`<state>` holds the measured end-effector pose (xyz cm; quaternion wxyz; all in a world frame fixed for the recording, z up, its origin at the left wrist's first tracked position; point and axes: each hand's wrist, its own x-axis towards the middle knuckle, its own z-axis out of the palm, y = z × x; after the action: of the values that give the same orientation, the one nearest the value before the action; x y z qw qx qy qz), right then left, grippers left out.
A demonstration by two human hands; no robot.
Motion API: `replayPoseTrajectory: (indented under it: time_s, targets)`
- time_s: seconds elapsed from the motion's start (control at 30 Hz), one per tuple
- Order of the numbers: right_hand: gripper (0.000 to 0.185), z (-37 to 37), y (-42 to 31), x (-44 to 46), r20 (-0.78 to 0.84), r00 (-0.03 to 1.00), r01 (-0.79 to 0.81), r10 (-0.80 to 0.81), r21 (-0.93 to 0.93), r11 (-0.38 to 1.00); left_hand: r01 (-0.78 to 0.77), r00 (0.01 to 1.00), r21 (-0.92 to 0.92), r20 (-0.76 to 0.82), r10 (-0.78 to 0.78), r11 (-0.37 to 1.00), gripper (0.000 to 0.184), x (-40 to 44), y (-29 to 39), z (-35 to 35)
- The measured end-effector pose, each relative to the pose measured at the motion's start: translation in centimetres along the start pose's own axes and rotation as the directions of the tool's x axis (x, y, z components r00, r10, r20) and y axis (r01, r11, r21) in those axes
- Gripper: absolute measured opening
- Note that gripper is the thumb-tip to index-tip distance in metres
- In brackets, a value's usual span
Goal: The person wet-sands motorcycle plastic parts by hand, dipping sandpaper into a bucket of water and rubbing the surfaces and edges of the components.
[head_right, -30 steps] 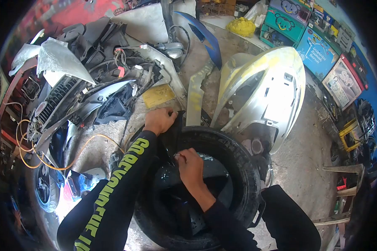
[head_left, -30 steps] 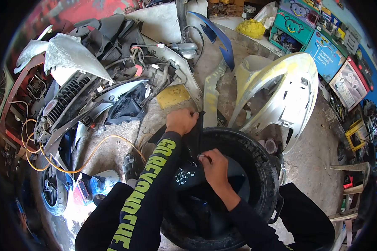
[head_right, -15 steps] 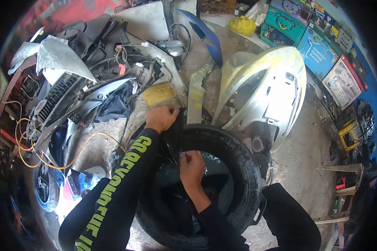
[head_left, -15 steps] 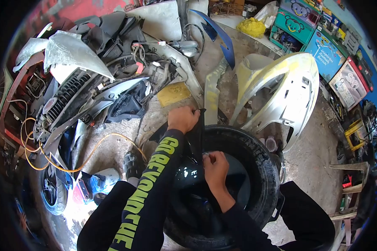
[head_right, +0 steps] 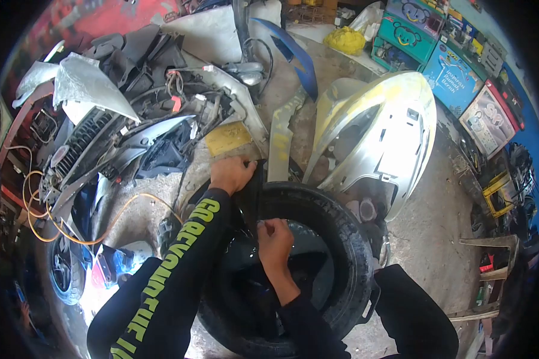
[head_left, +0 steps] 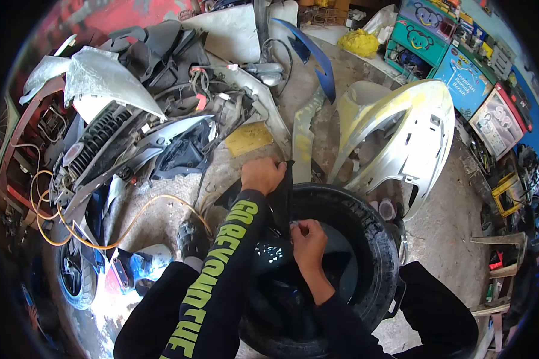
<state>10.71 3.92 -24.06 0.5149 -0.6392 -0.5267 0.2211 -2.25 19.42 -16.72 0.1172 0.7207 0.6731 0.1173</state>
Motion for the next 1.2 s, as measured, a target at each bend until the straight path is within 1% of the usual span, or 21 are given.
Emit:
replayPoseTrajectory:
  time_s: [0.03,0.1,0.13,0.2,0.23,0.4,0.43,0.47,0.5,0.57,0.67,0.7,0.73,0.8,0.83,0.87,0.97,1.0,1.03,1.1,1.2]
  targets:
    - [0.014,0.1,-0.2,1.0,-0.007,1.0,0.006,-0.006,-0.001,1.0,-0.007,1.0,-0.003,-0.006,0.007,1.0,0.048,0.4,0.1,0.0]
    - [0.012,0.4,-0.4,2.2,-0.014,0.996,0.086,-0.087,-0.059,0.995,0.004,0.999,-0.015,-0.039,-0.004,1.0,0.047,0.4,-0.3,0.9]
    - [0.012,0.2,-0.3,1.5,-0.007,0.997,0.079,-0.08,-0.063,0.995,0.008,0.999,-0.017,-0.03,-0.009,1.0,0.047,0.0,-0.4,0.9]
    - [0.011,-0.3,-0.7,0.8,-0.012,0.989,0.143,-0.145,-0.122,0.982,0.017,1.0,-0.03,-0.009,-0.017,0.999,0.047,0.2,-0.2,0.4]
    - [0.011,-0.3,-0.8,1.1,-0.015,0.988,0.153,-0.156,-0.119,0.981,0.015,1.0,-0.031,-0.02,-0.016,0.999,0.047,0.5,-0.1,0.1]
    - [0.011,-0.1,-0.6,0.8,-0.011,0.997,0.074,-0.076,-0.09,0.993,0.018,1.0,-0.04,0.004,-0.018,0.999,0.046,0.1,-0.1,0.1]
    - [0.011,-0.2,-1.0,0.9,-0.018,0.997,0.073,-0.074,-0.074,0.995,0.019,1.0,-0.043,0.001,-0.019,0.999,0.046,0.1,-0.2,0.4]
    - [0.012,-0.3,-0.4,0.1,-0.004,0.999,0.05,-0.051,-0.032,0.998,0.007,0.999,-0.043,-0.035,-0.008,0.999,0.044,0.1,-0.3,0.7]
    - [0.012,-0.3,-0.5,0.7,-0.004,0.998,0.06,-0.06,-0.029,0.998,-0.004,0.997,-0.042,-0.071,0.001,0.999,0.042,0.1,-0.3,0.6]
    - [0.012,-0.3,-0.2,1.1,-0.016,0.985,0.171,-0.173,-0.104,0.98,0.009,0.996,-0.039,-0.091,-0.013,0.999,0.042,0.5,-0.3,0.7]
    - [0.011,-0.4,0.1,0.2,-0.004,0.993,0.118,-0.119,-0.067,0.991,0.014,0.995,-0.037,-0.098,-0.018,0.999,0.042,0.0,-0.7,2.0]
    - [0.011,-0.2,-0.3,0.7,-0.007,0.994,0.109,-0.11,-0.042,0.993,0.005,0.993,-0.036,-0.118,-0.009,0.999,0.041,0.3,-0.6,1.4]
    - [0.012,-0.3,-0.2,-0.3,0.008,0.998,0.059,-0.059,0.022,0.998,0.001,0.991,-0.033,-0.134,-0.006,0.999,0.041,0.7,-0.5,0.8]
    - [0.012,0.1,-0.3,0.7,-0.02,0.994,0.107,-0.107,-0.005,0.994,0.013,1.0,-0.033,-0.003,-0.013,0.999,0.045,0.4,-0.4,0.6]
    - [0.012,0.1,-0.5,1.0,-0.045,0.989,0.135,-0.137,-0.041,0.99,0.017,1.0,-0.031,0.006,-0.017,0.999,0.045,0.3,-0.5,0.6]
    - [0.012,0.3,-0.8,2.0,-0.033,0.995,0.094,-0.094,-0.005,0.996,0.023,1.0,-0.043,0.018,-0.022,0.999,0.046,0.3,-0.3,0.4]
    - [0.012,0.2,-0.3,0.1,-0.053,0.996,0.075,-0.077,-0.031,0.997,0.023,0.999,-0.048,0.025,-0.022,0.999,0.046,0.1,-0.3,0.3]
    - [0.013,0.0,-0.7,-0.6,-0.024,1.0,-0.007,0.008,0.039,0.999,0.019,1.0,-0.041,0.024,-0.018,0.999,0.046,0.3,-0.3,0.1]
    - [0.013,0.2,-0.8,0.1,-0.023,1.0,0.0,0.001,0.04,0.999,0.02,1.0,-0.043,0.018,-0.019,0.999,0.046,0.6,-0.4,0.1]
    - [0.013,0.8,-0.3,1.4,-0.073,0.993,0.091,-0.091,-0.006,0.996,0.015,1.0,-0.054,-0.025,-0.016,0.998,0.046,0.6,-0.7,1.0]
    - [0.012,1.0,0.1,-0.1,-0.095,0.993,0.074,-0.071,0.028,0.997,0.034,0.999,-0.064,0.011,-0.033,0.997,0.047,0.3,-0.5,0.6]
